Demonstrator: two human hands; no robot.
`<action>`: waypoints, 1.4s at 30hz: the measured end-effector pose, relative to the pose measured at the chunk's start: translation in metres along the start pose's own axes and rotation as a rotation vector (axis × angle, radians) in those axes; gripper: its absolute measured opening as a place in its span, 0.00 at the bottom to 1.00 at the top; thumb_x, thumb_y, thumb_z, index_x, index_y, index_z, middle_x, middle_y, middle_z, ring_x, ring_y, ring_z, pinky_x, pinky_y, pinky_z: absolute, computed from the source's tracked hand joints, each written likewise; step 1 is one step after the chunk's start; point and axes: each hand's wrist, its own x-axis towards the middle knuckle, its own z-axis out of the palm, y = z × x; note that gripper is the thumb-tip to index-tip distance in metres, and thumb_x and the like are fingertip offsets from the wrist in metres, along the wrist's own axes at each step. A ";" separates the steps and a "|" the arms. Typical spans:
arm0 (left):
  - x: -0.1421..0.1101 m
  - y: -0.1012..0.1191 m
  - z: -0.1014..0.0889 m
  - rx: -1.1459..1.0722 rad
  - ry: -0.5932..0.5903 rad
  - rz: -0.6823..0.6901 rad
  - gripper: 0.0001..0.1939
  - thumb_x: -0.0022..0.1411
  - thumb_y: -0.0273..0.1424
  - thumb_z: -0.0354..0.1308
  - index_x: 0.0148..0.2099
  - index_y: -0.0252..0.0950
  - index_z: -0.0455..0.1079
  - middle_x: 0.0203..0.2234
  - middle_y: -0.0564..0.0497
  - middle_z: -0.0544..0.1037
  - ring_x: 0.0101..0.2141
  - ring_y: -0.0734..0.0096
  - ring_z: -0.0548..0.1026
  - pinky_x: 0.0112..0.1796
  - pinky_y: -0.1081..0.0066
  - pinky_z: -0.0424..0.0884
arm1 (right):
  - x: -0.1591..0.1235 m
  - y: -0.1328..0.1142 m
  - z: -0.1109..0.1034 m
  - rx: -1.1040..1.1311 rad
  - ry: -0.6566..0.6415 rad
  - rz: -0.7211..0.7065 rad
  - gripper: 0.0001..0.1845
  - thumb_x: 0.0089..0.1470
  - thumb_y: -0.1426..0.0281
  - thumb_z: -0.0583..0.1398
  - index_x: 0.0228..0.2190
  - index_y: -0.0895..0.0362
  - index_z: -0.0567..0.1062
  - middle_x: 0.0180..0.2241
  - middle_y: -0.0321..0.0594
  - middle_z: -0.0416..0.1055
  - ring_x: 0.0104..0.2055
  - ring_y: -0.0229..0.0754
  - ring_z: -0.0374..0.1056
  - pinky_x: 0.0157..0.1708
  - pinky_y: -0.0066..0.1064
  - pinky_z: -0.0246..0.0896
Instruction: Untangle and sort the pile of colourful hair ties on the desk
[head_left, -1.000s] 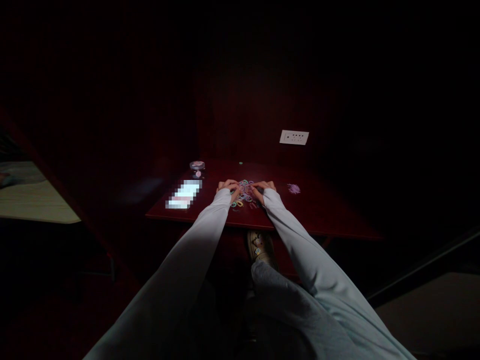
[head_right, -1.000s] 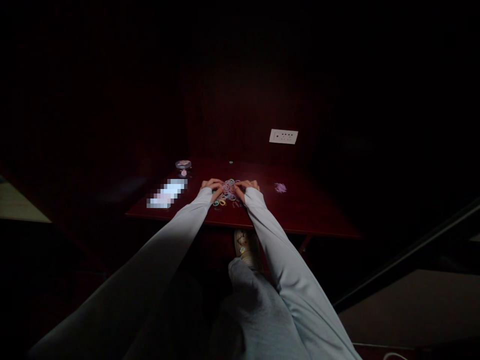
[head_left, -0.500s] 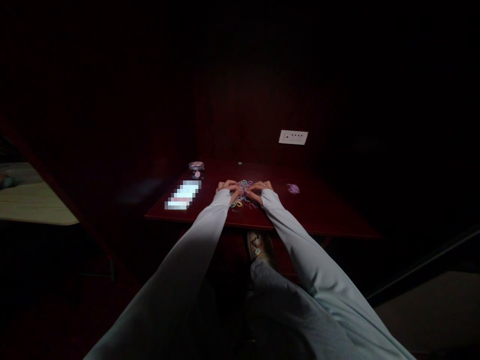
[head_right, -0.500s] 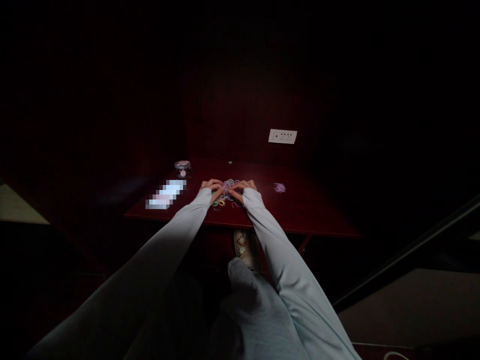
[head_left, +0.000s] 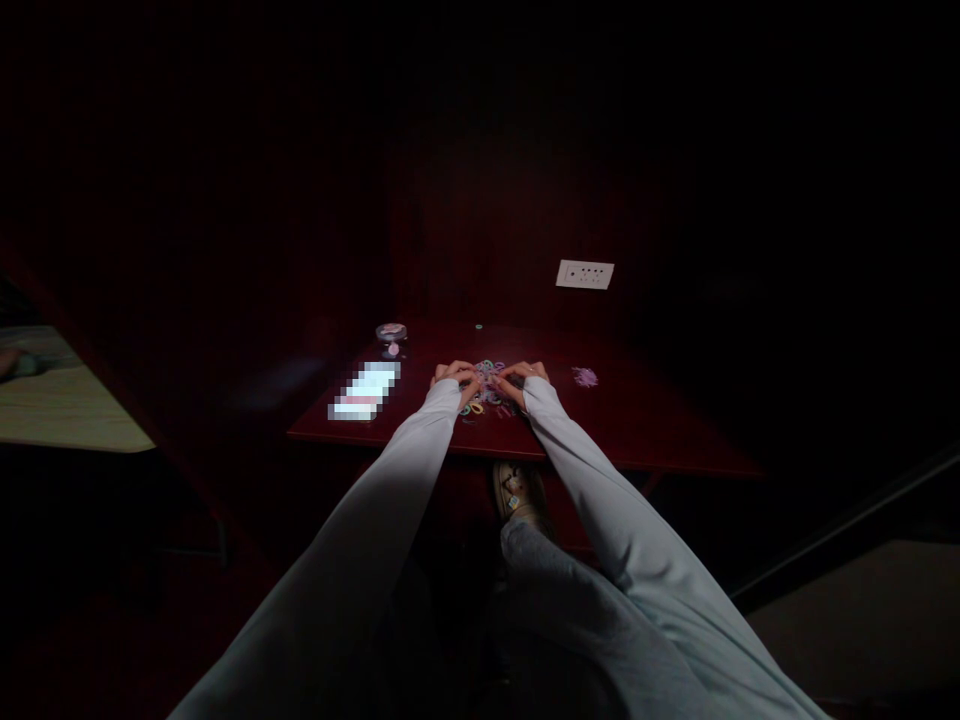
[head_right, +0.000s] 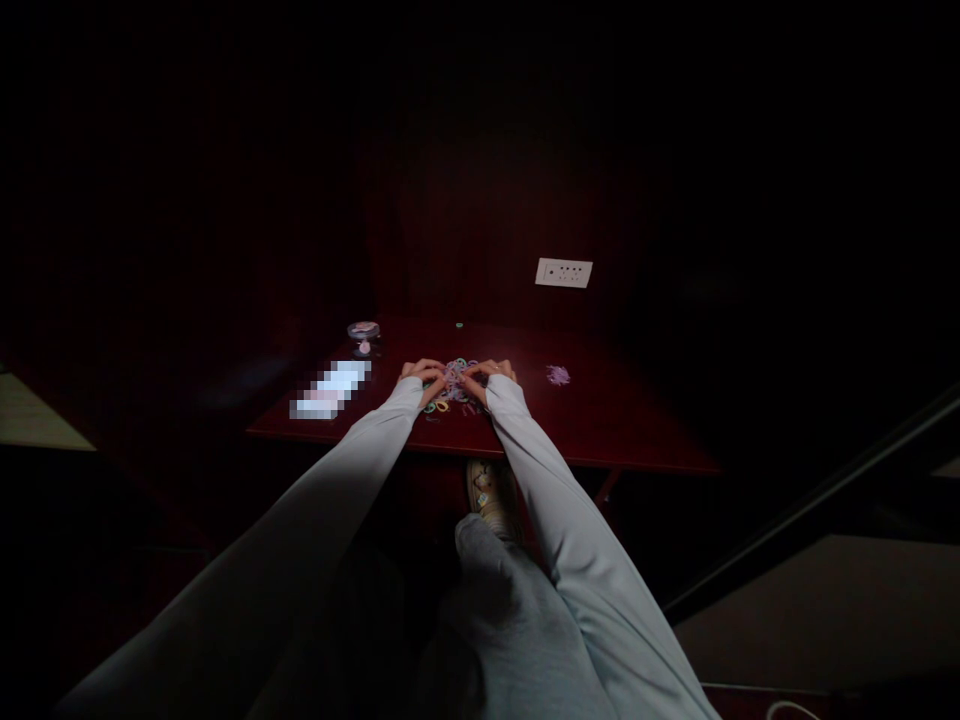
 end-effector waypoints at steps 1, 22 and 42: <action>0.000 0.000 0.000 0.003 -0.002 -0.002 0.09 0.67 0.34 0.62 0.35 0.47 0.82 0.52 0.56 0.82 0.54 0.57 0.69 0.58 0.56 0.67 | 0.000 0.000 0.000 0.001 0.003 0.003 0.13 0.62 0.52 0.64 0.36 0.46 0.85 0.40 0.40 0.79 0.50 0.53 0.64 0.54 0.45 0.62; 0.004 -0.005 -0.001 -0.002 0.055 -0.070 0.08 0.70 0.32 0.60 0.39 0.45 0.81 0.53 0.54 0.82 0.53 0.60 0.73 0.57 0.60 0.68 | 0.008 0.047 -0.032 -0.092 0.324 0.337 0.24 0.63 0.48 0.59 0.31 0.53 0.83 0.44 0.49 0.77 0.53 0.59 0.61 0.56 0.53 0.53; 0.002 -0.006 0.003 -0.079 0.110 -0.084 0.09 0.69 0.30 0.61 0.36 0.42 0.80 0.49 0.52 0.83 0.50 0.61 0.72 0.58 0.61 0.66 | -0.010 0.091 -0.096 -0.430 0.346 0.781 0.19 0.64 0.56 0.57 0.34 0.55 0.82 0.44 0.50 0.72 0.52 0.58 0.57 0.52 0.50 0.53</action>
